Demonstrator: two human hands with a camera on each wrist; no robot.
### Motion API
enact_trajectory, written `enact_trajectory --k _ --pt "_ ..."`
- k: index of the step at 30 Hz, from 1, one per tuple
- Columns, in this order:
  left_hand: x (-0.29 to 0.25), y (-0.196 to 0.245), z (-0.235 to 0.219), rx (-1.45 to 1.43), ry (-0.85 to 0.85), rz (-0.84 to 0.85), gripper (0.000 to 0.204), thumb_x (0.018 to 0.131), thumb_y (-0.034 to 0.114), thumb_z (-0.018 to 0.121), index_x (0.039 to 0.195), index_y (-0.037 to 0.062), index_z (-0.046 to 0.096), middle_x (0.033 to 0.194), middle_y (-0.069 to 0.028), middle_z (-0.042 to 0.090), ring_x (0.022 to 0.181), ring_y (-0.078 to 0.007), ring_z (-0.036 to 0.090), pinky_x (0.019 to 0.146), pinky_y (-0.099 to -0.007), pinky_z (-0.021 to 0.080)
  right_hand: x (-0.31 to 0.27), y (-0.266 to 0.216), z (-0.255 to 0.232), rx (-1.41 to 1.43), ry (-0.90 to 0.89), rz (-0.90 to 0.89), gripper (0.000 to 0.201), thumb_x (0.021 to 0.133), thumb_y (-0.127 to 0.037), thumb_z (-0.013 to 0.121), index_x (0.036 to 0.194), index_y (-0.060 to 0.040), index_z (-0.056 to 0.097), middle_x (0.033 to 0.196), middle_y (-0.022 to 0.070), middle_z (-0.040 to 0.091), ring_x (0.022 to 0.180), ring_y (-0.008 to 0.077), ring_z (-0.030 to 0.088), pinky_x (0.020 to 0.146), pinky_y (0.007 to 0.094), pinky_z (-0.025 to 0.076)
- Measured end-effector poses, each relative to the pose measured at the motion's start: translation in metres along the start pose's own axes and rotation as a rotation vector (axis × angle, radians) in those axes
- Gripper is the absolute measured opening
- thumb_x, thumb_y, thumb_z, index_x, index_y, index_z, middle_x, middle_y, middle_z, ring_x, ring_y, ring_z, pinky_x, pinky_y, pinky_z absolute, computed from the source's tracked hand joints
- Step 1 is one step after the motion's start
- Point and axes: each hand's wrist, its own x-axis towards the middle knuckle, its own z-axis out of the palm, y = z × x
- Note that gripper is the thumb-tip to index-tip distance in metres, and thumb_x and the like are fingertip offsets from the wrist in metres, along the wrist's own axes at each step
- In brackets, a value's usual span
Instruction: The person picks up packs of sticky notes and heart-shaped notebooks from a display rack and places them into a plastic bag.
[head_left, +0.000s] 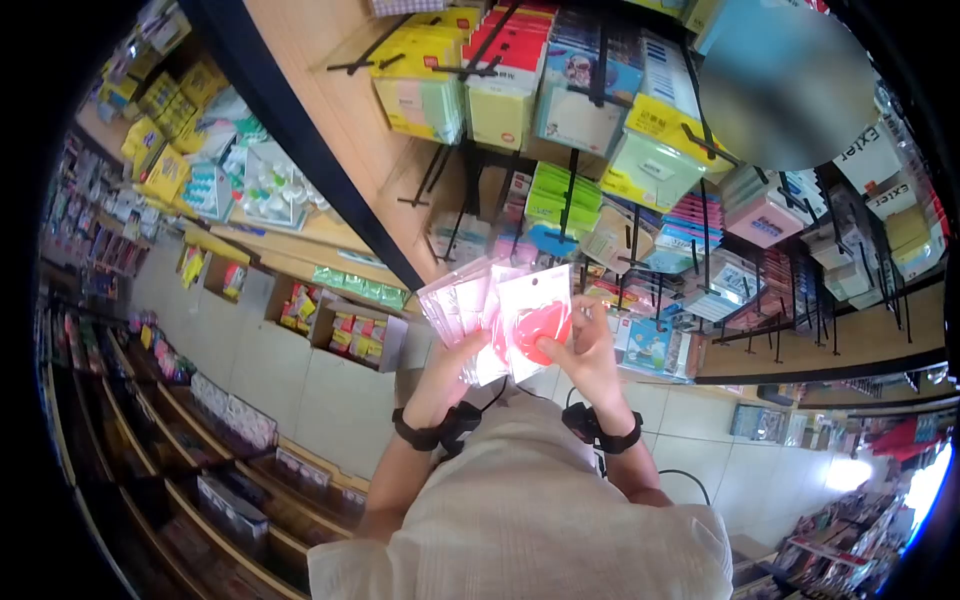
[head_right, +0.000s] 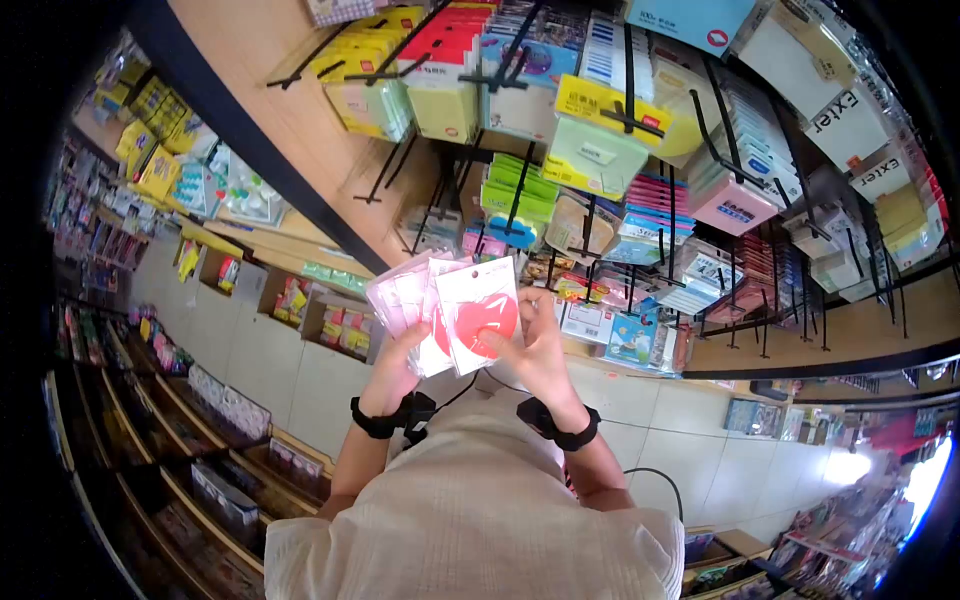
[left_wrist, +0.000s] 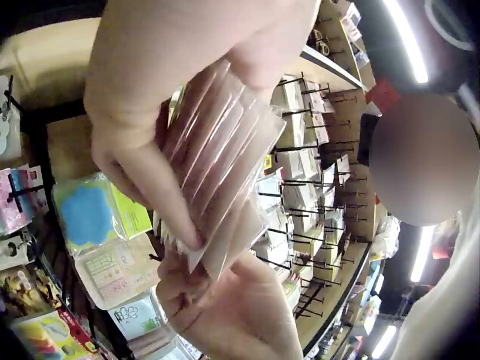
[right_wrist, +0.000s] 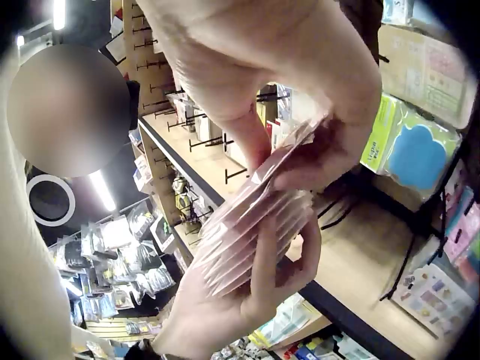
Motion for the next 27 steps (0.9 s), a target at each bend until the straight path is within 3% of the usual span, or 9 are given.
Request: enact_trajectory --k 4,8,10,15,18,23,25,27 --pt "0.015 0.016 -0.024 0.145 -0.075 0.004 0.052 0.081 0.010 0.058 0.126 -0.0020 0.035 0.119 -0.0117 0.049 0.108 -0.0195 0.050 0.090 -0.0339 0.042 0.010 0.014 0.021 -0.091 0.057 -0.016 0.046 0.075 0.000 0.066 0.111 -0.0005 0.037 0.103 0.0114 0.057 0.095 0.0130 0.053 0.080 0.0238 0.043" --pt "0.026 0.028 -0.044 0.217 -0.165 -0.072 0.053 0.078 0.005 0.060 0.125 -0.0020 0.036 0.118 -0.0111 0.050 0.108 -0.0185 0.050 0.089 -0.0334 0.042 0.013 0.015 0.034 -0.038 0.116 0.045 0.043 0.077 -0.001 0.064 0.109 -0.0003 0.036 0.099 0.0114 0.059 0.092 0.0131 0.055 0.078 0.0234 0.044" --pt "0.029 0.037 -0.048 0.124 -0.097 -0.122 0.050 0.074 -0.002 0.061 0.120 -0.0010 0.041 0.110 -0.0088 0.053 0.098 -0.0160 0.054 0.084 -0.0305 0.045 0.015 0.023 0.034 -0.092 0.151 0.039 0.037 0.080 0.004 0.057 0.108 -0.0015 0.033 0.097 0.0124 0.061 0.084 0.0139 0.059 0.068 0.0240 0.049" --pt "0.025 0.064 -0.069 0.161 0.068 -0.062 0.051 0.071 -0.005 0.059 0.119 -0.0021 0.042 0.107 -0.0104 0.055 0.092 -0.0169 0.057 0.081 -0.0306 0.046 0.031 0.027 0.045 0.065 0.175 0.061 0.031 0.082 -0.001 0.057 0.103 0.0001 0.036 0.095 0.0119 0.061 0.089 0.0121 0.055 0.076 0.0250 0.044" --pt "0.023 0.079 -0.083 0.219 0.171 0.047 0.053 0.070 -0.002 0.060 0.119 -0.0026 0.041 0.107 -0.0100 0.055 0.094 -0.0170 0.057 0.082 -0.0294 0.045 0.042 0.028 0.050 -0.480 0.292 -0.073 0.021 0.081 -0.003 0.055 0.098 0.0009 0.042 0.090 0.0161 0.059 0.086 0.0206 0.058 0.075 0.0297 0.044" --pt "0.016 0.084 -0.099 0.271 0.166 0.055 0.056 0.068 -0.002 0.061 0.120 -0.0023 0.040 0.111 -0.0101 0.053 0.101 -0.0177 0.053 0.088 -0.0303 0.041 0.076 0.047 0.052 -0.397 0.335 -0.109 0.022 0.082 -0.005 0.055 0.099 0.0021 0.044 0.094 0.0180 0.058 0.087 0.0254 0.058 0.075 0.0301 0.044" --pt "0.017 0.081 -0.098 0.272 0.138 0.050 0.057 0.068 -0.003 0.060 0.121 -0.0025 0.039 0.113 -0.0104 0.052 0.103 -0.0175 0.051 0.090 -0.0304 0.040 0.092 0.054 0.054 -0.436 0.455 -0.309 0.025 0.082 -0.006 0.056 0.102 0.0038 0.044 0.090 0.0194 0.059 0.085 0.0269 0.059 0.074 0.0303 0.044" --pt "0.016 0.081 -0.092 0.246 0.159 0.042 0.058 0.068 -0.003 0.060 0.122 -0.0025 0.039 0.114 -0.0104 0.052 0.104 -0.0176 0.051 0.090 -0.0307 0.040 0.097 0.055 0.053 -0.439 0.436 -0.298 0.025 0.082 -0.005 0.056 0.102 0.0053 0.044 0.090 0.0202 0.059 0.084 0.0281 0.059 0.074 0.0305 0.044"
